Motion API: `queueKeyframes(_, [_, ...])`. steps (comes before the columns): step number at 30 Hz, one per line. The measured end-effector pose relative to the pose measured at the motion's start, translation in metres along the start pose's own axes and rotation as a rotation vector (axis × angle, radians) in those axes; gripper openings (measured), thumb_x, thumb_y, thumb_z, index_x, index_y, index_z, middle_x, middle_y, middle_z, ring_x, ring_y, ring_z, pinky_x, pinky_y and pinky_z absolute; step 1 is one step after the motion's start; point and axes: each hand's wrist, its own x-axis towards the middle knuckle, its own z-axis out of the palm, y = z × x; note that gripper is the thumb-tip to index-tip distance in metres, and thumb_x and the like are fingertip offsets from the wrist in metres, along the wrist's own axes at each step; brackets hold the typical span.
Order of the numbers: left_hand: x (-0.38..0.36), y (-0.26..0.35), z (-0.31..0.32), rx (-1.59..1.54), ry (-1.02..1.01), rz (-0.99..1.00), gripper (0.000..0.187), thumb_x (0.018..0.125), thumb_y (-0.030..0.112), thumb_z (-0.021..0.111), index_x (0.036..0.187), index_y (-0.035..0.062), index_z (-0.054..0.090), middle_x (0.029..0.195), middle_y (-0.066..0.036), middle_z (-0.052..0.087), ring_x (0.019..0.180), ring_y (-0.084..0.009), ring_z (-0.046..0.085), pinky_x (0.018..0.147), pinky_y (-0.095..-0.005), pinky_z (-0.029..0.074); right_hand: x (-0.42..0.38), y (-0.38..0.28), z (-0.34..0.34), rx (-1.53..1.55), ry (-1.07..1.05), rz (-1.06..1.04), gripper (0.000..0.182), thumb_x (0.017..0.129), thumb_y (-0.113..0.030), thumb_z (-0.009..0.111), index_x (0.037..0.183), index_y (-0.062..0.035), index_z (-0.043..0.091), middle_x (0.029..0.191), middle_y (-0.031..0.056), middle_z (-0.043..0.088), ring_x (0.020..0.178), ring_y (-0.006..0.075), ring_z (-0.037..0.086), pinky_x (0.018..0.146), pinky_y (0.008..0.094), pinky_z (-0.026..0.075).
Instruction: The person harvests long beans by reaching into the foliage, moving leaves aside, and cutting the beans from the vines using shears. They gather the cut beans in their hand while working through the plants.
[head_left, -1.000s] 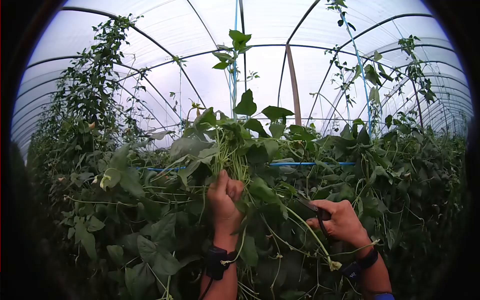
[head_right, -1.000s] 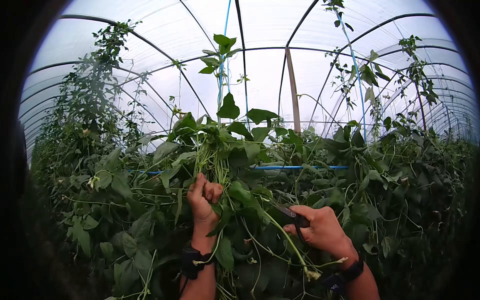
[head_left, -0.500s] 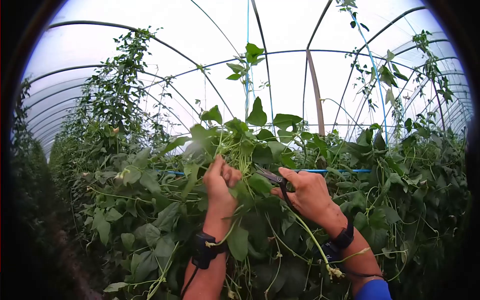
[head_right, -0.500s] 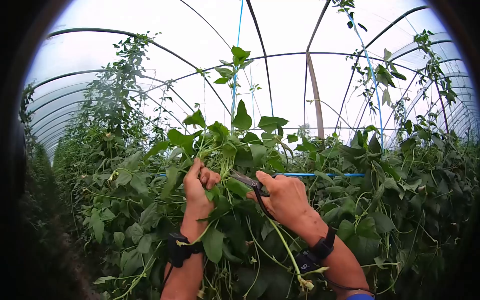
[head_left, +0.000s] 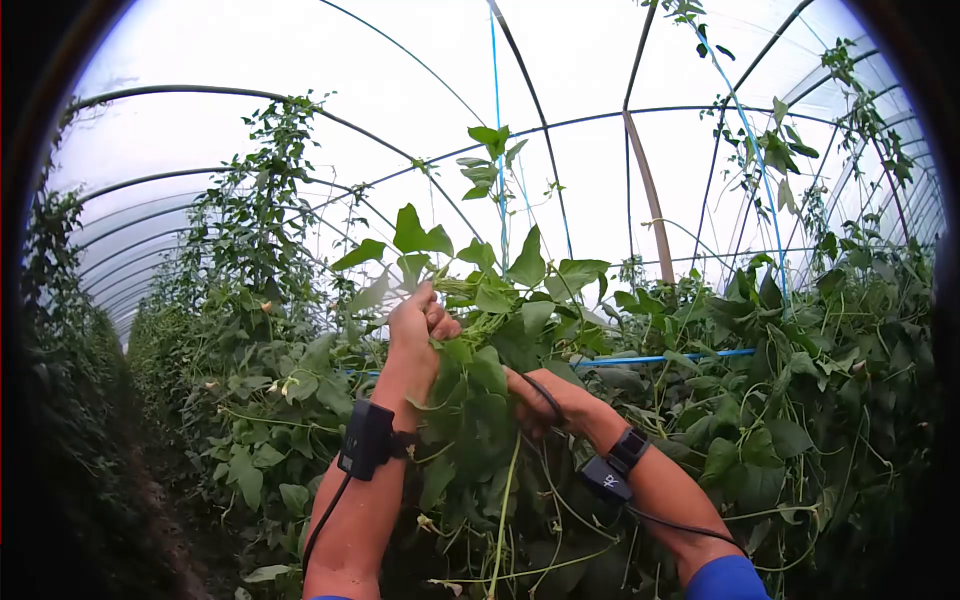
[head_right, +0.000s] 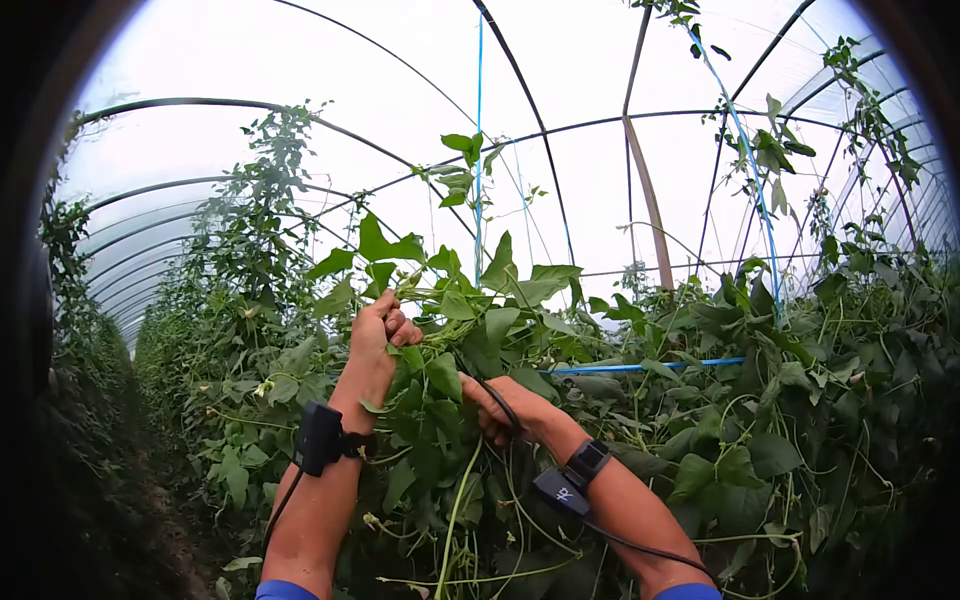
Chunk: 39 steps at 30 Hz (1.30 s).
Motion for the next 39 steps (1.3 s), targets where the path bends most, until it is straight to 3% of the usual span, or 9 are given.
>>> queueKeyframes(5, [-0.014, -0.006, 0.002, 0.021, 0.008, 0.009, 0.029, 0.094, 0.023, 0.048, 0.07, 0.0084, 0.041, 0.051, 0.002, 0.029, 0.038, -0.0135, 0.027, 0.047, -0.0328, 0.031, 0.006, -0.001, -0.002, 0.066, -0.019, 0.088, 0.08, 0.077, -0.078, 0.039, 0.093, -0.0006, 0.052, 0.062, 0.0076, 0.051, 0.053, 0.0178, 0.055, 0.044, 0.0295, 0.045])
queueKeyframes(14, [-0.022, -0.023, -0.006, 0.081, -0.068, 0.032, 0.026, 0.096, 0.025, 0.045, 0.077, 0.0075, 0.043, 0.047, 0.003, 0.026, 0.035, -0.0123, 0.026, 0.046, -0.0307, 0.031, 0.039, -0.013, 0.002, 0.087, 0.011, 0.099, 0.077, 0.081, -0.075, 0.037, 0.063, -0.0026, 0.053, 0.052, 0.007, 0.048, 0.043, 0.0191, 0.051, 0.039, 0.0315, 0.041])
queueKeyframes(17, [-0.024, -0.025, -0.015, 0.084, -0.03, 0.052, 0.025, 0.096, 0.025, 0.045, 0.078, 0.007, 0.044, 0.046, 0.003, 0.025, 0.034, -0.0119, 0.024, 0.044, -0.0309, 0.029, 0.043, -0.001, 0.005, -0.137, 0.106, -0.073, 0.074, 0.087, -0.067, 0.039, 0.054, -0.0008, 0.049, 0.048, 0.0104, 0.047, 0.043, 0.02, 0.048, 0.043, 0.034, 0.04])
queueKeyframes(19, [-0.029, -0.029, -0.019, 0.081, -0.016, 0.055, 0.025, 0.096, 0.024, 0.046, 0.078, 0.0068, 0.044, 0.045, 0.003, 0.024, 0.034, -0.0116, 0.023, 0.042, -0.0311, 0.028, 0.05, 0.022, 0.011, -0.373, 0.34, -0.377, 0.07, 0.09, -0.056, 0.043, 0.053, 0.0026, 0.048, 0.045, 0.0144, 0.044, 0.044, 0.0221, 0.044, 0.047, 0.0364, 0.039])
queueKeyframes(20, [-0.037, -0.03, -0.02, 0.098, -0.034, 0.035, 0.025, 0.096, 0.024, 0.046, 0.078, 0.0068, 0.045, 0.045, 0.003, 0.023, 0.034, -0.0116, 0.023, 0.042, -0.0313, 0.027, 0.052, 0.028, 0.013, -0.347, 0.328, -0.336, 0.061, 0.09, -0.051, 0.047, 0.066, 0.0048, 0.052, 0.05, 0.018, 0.044, 0.045, 0.025, 0.043, 0.052, 0.0378, 0.04])
queueKeyframes(24, [-0.05, -0.032, -0.019, 0.112, -0.012, -0.014, 0.023, 0.095, 0.023, 0.047, 0.078, 0.0069, 0.045, 0.045, 0.004, 0.021, 0.035, -0.0116, 0.021, 0.04, -0.0315, 0.025, 0.035, 0.036, 0.013, -0.276, 0.257, -0.406, 0.061, 0.09, -0.053, 0.046, 0.071, 0.0038, 0.056, 0.052, 0.0142, 0.049, 0.045, 0.0211, 0.044, 0.048, 0.0349, 0.039])
queueKeyframes(26, [-0.06, -0.029, -0.015, 0.123, 0.011, -0.042, 0.023, 0.095, 0.022, 0.047, 0.078, 0.0069, 0.045, 0.045, 0.004, 0.021, 0.035, -0.0116, 0.021, 0.04, -0.0316, 0.025, 0.025, 0.028, 0.014, -0.085, 0.192, -0.214, 0.067, 0.09, -0.06, 0.041, 0.076, 0.0025, 0.058, 0.054, 0.0087, 0.052, 0.045, 0.0164, 0.046, 0.045, 0.03, 0.038])
queueKeyframes(30, [-0.082, -0.012, -0.017, 0.2, 0.044, -0.081, 0.025, 0.095, 0.024, 0.048, 0.076, 0.0076, 0.044, 0.046, 0.004, 0.02, 0.035, -0.0113, 0.021, 0.04, -0.0315, 0.024, 0.01, 0.005, 0.011, -0.131, 0.102, -0.12, 0.077, 0.092, -0.062, 0.025, 0.08, 0.0036, 0.064, 0.05, 0.0054, 0.052, 0.047, 0.0145, 0.049, 0.046, 0.028, 0.038])
queueKeyframes(39, [-0.186, 0.06, -0.048, 0.198, 0.183, 0.145, 0.026, 0.095, 0.024, 0.048, 0.073, 0.01, 0.044, 0.047, 0.006, 0.02, 0.035, -0.0092, 0.018, 0.039, -0.0283, 0.021, 0.009, 0.021, 0.013, -0.009, 0.206, -0.133, 0.07, 0.092, -0.059, 0.035, 0.084, 0.0052, 0.06, 0.049, 0.0049, 0.048, 0.046, 0.0146, 0.048, 0.045, 0.0285, 0.037])
